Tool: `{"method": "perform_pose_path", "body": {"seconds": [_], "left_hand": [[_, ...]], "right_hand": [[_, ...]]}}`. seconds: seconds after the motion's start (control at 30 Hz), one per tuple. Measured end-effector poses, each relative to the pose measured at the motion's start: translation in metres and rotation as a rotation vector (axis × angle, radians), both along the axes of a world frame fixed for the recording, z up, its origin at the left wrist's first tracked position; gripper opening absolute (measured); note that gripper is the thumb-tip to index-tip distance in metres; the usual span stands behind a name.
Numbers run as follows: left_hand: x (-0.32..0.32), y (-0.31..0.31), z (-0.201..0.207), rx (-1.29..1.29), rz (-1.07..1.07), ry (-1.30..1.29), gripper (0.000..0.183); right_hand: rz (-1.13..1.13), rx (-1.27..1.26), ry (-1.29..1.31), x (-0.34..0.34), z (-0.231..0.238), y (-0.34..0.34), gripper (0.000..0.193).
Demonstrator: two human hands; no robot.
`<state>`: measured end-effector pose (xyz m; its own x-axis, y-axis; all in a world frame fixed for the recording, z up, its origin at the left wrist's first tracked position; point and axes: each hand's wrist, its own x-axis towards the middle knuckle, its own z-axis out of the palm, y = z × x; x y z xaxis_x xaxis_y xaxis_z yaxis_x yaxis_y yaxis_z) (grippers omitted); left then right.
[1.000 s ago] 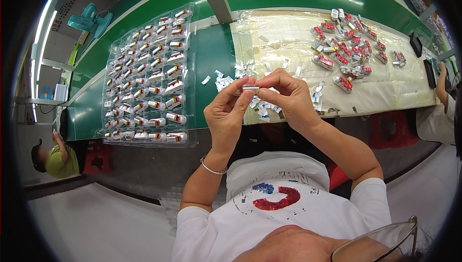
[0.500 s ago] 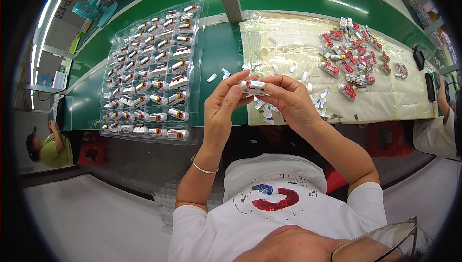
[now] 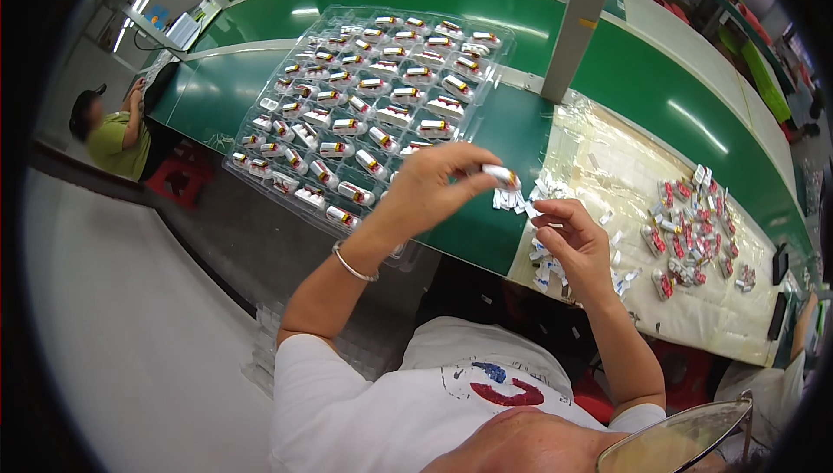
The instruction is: The person sits at a green workbench and repeatedly picks up small cylindrical batteries and rectangular red-and-white components. They insert the batteries into the components by hand and place the assembled units into a clear plastic tray. The process is repetitive and performed one unit at a time.
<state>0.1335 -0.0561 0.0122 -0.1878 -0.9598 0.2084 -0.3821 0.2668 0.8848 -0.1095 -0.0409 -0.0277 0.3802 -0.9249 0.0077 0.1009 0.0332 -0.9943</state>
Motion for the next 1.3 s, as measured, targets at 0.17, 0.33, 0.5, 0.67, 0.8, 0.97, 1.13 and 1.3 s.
{"method": "perform_pose_path", "body": {"seconds": [0.17, 0.33, 0.5, 0.67, 0.8, 0.97, 1.13, 1.3], "left_hand": [[0.124, -0.088, -0.027, -0.177, 0.440, 0.105, 0.023], [0.264, -0.159, -0.057, -0.311, 0.912, -0.204, 0.028], [0.320, -0.218, -0.059, -0.312, 1.032, -0.519, 0.024], [0.336, -0.253, -0.062, -0.248, 0.905, -0.684, 0.020], [0.352, -0.273, -0.078, -0.295, 0.801, -0.845, 0.018], [0.372, -0.292, -0.086, -0.434, 0.679, -1.020, 0.025], [0.378, -0.310, -0.096, -0.446, 0.611, -0.920, 0.025], [0.452, -0.338, -0.138, -0.229, 0.591, -0.825, 0.029]], "right_hand": [[-0.052, -0.230, 0.269, -0.008, -0.009, -0.012, 0.023], [-0.154, -0.436, 0.503, -0.021, -0.015, -0.020, 0.015], [-0.315, -0.304, 0.488, -0.026, -0.024, -0.019, 0.012], [-0.347, -0.215, 0.541, -0.019, -0.024, -0.025, 0.011], [-0.332, -0.270, 0.584, -0.014, -0.023, -0.027, 0.011], [-0.340, -0.348, 0.623, -0.012, -0.020, -0.031, 0.012], [-0.294, -0.337, 0.574, -0.024, -0.023, -0.035, 0.012], [-0.323, -0.339, 0.490, -0.036, 0.005, -0.029, 0.013]]}}
